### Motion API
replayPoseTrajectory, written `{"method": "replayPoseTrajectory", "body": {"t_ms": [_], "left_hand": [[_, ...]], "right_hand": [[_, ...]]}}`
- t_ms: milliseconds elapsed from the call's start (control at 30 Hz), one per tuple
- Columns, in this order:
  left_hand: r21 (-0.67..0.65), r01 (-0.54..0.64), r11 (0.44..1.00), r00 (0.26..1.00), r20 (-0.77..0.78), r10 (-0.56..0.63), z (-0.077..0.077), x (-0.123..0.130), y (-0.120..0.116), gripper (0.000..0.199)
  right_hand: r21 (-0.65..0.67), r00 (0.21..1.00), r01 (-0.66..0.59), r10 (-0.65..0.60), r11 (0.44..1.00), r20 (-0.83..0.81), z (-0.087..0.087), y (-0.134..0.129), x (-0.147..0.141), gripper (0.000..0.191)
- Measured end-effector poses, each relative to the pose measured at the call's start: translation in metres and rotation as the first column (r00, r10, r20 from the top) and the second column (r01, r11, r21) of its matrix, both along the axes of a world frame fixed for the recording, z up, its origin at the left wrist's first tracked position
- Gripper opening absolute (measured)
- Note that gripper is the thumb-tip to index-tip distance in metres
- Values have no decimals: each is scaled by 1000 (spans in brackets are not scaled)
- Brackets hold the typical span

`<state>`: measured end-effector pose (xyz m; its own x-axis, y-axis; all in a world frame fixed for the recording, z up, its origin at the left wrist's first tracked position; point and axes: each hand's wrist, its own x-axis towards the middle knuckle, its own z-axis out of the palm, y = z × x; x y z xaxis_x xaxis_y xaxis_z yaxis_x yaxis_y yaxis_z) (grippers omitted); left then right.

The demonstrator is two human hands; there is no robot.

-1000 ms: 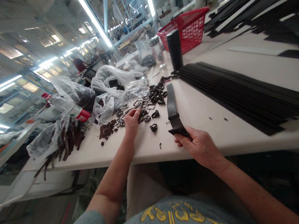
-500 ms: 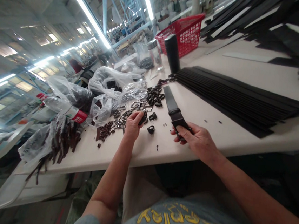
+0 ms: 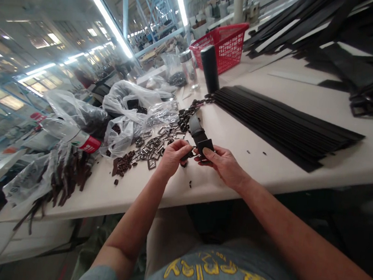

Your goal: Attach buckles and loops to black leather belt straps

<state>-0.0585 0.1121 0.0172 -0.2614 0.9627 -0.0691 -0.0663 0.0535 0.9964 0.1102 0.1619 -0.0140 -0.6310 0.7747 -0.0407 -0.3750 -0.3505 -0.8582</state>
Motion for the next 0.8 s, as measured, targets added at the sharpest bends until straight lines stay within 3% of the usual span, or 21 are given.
{"method": "replayPoseTrajectory", "body": {"t_ms": [200, 333, 400, 467, 533, 567, 700, 800], "left_hand": [[0, -64, 998, 998, -23, 64, -7, -2, 0, 46], [25, -151, 988, 972, -178, 153, -14, -15, 1, 38], [107, -197, 975, 907, -358, 223, -11, -24, 0, 28], [229, -209, 951, 788, -537, 302, -5, -30, -4, 15], [312, -188, 931, 693, -629, 351, 2, -29, -10, 5], [317, -174, 932, 690, -636, 345, 4, -25, -13, 7], [105, -40, 994, 899, -431, 82, 8, -7, -22, 27], [-44, 67, 997, 977, -200, -75, 10, 1, -22, 35]], "right_hand": [[60, 1000, 27, -27, 998, 2, 3, -2, 3, 38], [87, 1000, 15, -17, 996, 24, 1, -4, 5, 39], [91, 999, 24, -27, 996, 36, -2, -4, 5, 39], [112, 998, 31, -38, 993, 55, -5, -3, 5, 40], [160, 996, 26, -40, 987, 84, -8, -3, 5, 41], [189, 995, 20, -39, 982, 97, -10, -3, 6, 41], [295, 992, -12, -25, 955, 122, -12, -4, 8, 37], [361, 988, -32, -24, 932, 152, -7, -6, 11, 34]]}}
